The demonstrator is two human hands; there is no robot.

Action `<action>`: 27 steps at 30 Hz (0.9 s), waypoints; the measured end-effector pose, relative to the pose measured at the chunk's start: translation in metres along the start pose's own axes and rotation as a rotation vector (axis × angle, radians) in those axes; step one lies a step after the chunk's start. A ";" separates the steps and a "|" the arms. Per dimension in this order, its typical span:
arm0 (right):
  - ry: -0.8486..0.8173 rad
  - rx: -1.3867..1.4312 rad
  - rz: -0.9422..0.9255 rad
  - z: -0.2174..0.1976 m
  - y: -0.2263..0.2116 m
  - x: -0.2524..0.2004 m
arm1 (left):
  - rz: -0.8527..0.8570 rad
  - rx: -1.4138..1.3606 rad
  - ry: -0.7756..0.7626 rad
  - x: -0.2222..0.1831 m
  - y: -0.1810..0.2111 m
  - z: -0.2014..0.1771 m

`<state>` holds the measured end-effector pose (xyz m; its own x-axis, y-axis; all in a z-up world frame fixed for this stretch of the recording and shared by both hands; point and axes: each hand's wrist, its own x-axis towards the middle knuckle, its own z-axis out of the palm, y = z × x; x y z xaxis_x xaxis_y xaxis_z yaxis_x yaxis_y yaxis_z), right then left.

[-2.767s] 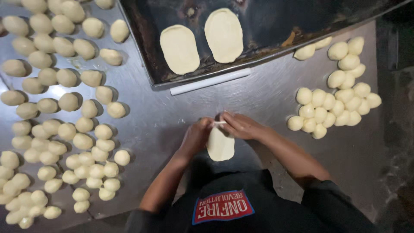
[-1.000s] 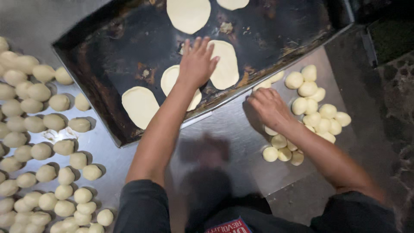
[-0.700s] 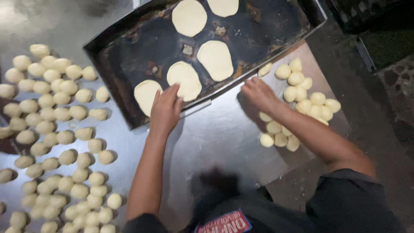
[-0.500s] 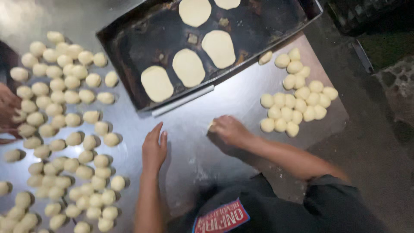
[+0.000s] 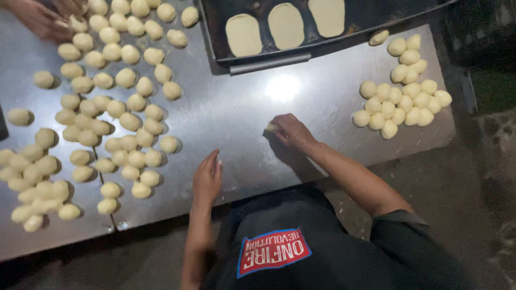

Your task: The person rolls small balls of dough into flat oval shapes using a rolling pin and places them onto a metal baking tray.

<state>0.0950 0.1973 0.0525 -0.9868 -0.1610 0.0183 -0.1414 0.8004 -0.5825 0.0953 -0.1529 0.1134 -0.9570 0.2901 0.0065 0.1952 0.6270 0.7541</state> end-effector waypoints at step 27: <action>-0.173 -0.284 0.093 0.043 -0.011 -0.020 | 0.456 0.163 -0.243 0.058 0.047 0.140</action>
<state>0.1192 0.1672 0.0239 -0.9720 -0.1554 -0.1762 -0.0916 0.9412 -0.3251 0.0792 -0.0055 0.0571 -0.6942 0.7056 0.1426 0.6281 0.4970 0.5988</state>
